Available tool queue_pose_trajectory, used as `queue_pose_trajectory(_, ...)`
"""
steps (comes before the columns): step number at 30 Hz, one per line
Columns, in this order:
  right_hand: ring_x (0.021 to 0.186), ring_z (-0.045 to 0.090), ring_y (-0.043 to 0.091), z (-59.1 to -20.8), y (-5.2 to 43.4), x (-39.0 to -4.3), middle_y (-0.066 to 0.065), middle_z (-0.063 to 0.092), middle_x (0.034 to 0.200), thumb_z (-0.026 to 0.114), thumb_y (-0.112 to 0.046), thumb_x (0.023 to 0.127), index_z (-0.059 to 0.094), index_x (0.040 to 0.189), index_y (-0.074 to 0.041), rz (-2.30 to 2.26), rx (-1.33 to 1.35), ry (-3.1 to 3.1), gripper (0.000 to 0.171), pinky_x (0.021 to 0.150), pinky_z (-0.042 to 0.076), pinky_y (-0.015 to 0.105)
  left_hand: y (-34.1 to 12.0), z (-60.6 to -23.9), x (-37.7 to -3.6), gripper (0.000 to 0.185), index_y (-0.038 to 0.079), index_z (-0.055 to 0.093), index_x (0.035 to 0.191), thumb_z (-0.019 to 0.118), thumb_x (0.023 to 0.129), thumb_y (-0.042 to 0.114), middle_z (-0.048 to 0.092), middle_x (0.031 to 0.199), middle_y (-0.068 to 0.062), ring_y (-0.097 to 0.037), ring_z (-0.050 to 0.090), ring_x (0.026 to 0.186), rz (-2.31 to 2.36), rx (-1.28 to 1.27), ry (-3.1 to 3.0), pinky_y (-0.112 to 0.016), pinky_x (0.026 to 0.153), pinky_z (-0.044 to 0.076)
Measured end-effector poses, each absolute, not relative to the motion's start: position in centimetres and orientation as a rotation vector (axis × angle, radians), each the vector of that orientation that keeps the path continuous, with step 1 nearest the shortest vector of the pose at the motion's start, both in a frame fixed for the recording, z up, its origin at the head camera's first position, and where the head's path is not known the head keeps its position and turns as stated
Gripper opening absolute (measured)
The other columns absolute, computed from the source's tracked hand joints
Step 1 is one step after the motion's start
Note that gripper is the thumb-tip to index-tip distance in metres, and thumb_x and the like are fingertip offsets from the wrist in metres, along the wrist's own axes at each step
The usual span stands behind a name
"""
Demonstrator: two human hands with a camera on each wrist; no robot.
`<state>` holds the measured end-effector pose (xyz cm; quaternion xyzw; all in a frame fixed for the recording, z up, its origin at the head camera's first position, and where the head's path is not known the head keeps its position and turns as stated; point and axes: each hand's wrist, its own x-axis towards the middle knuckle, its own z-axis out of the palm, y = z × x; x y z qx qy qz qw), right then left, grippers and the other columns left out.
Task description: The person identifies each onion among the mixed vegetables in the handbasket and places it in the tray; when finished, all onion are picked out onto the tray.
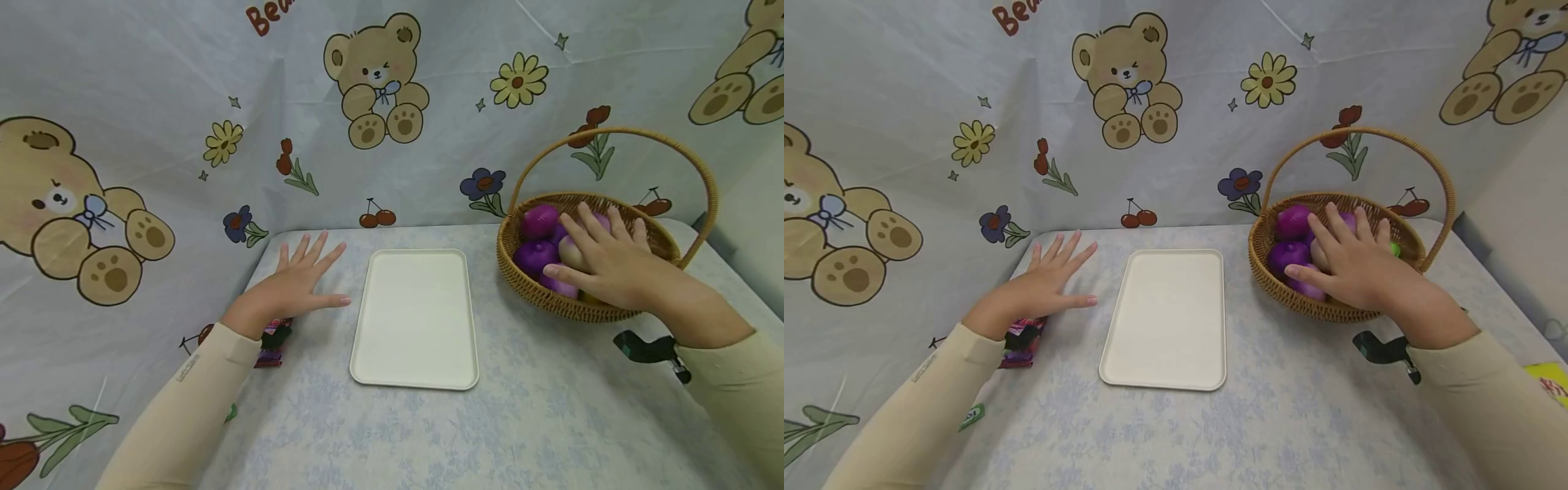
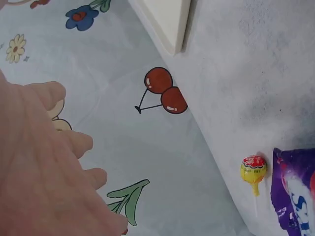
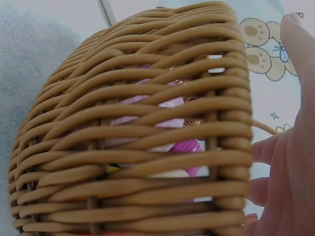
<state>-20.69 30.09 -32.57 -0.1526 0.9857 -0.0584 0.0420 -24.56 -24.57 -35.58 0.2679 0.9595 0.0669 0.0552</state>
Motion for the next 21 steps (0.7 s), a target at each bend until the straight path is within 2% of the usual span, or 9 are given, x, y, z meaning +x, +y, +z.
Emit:
queue_pose_trajectory(4,0.143,-0.016,0.067,-32.8,30.2,-20.7,0.029,-0.016,0.168,0.044,-0.069,0.104,0.0,0.169,-0.004,-0.207,-0.448,3.013,0.101,0.105,-0.015,0.082,-24.6,-35.8,-24.0,0.107,0.029,0.006,0.172,0.057,0.093,0.079,-0.011,0.175,-0.009,-0.036,-0.017,0.156,0.335,0.846,2.919,-0.069,0.115,-0.017)
queue_pose_trajectory(8,0.143,-0.016,0.068,-33.1,30.5,-20.8,0.029,-0.017,0.168,0.043,-0.068,0.105,0.0,0.168,-0.002,-0.251,-0.426,2.998,0.101,0.105,-0.013,0.082,-24.2,-36.6,-23.3,0.106,0.027,0.006,0.172,0.064,0.094,0.071,-0.008,0.175,-0.005,-0.034,-0.012,0.158,0.561,0.826,2.871,-0.067,0.119,-0.01)
queue_pose_trajectory(12,0.142,-0.018,0.068,-33.5,30.9,-20.8,0.03,-0.02,0.167,0.042,-0.066,0.107,-0.002,0.167,-0.001,-0.297,-0.406,2.983,0.1,0.106,-0.014,0.082,-23.4,-38.2,-22.2,0.102,0.028,0.009,0.172,0.066,0.096,0.066,-0.002,0.176,-0.003,-0.033,0.0,0.159,0.829,0.736,2.785,-0.07,0.119,0.009)
queue_pose_trajectory(15,0.142,-0.018,0.068,-33.8,31.3,-20.9,0.03,-0.02,0.166,0.041,-0.065,0.108,-0.004,0.167,0.0,-0.327,-0.399,2.977,0.098,0.106,-0.013,0.082,-22.6,-39.5,-21.3,0.099,0.026,0.014,0.172,0.069,0.097,0.061,0.007,0.176,-0.002,-0.032,0.009,0.159,0.961,0.657,2.745,-0.07,0.118,0.017)
queue_pose_trajectory(21,0.144,-0.011,0.068,-34.5,31.7,-21.3,0.034,-0.013,0.167,0.04,-0.06,0.109,-0.001,0.166,0.003,-0.404,-0.416,2.975,0.094,0.109,-0.007,0.082,-21.2,-41.6,-19.6,0.1,0.019,0.018,0.171,0.076,0.096,0.05,0.017,0.174,-0.004,-0.031,0.017,0.157,1.107,0.5,2.694,-0.061,0.121,0.02)
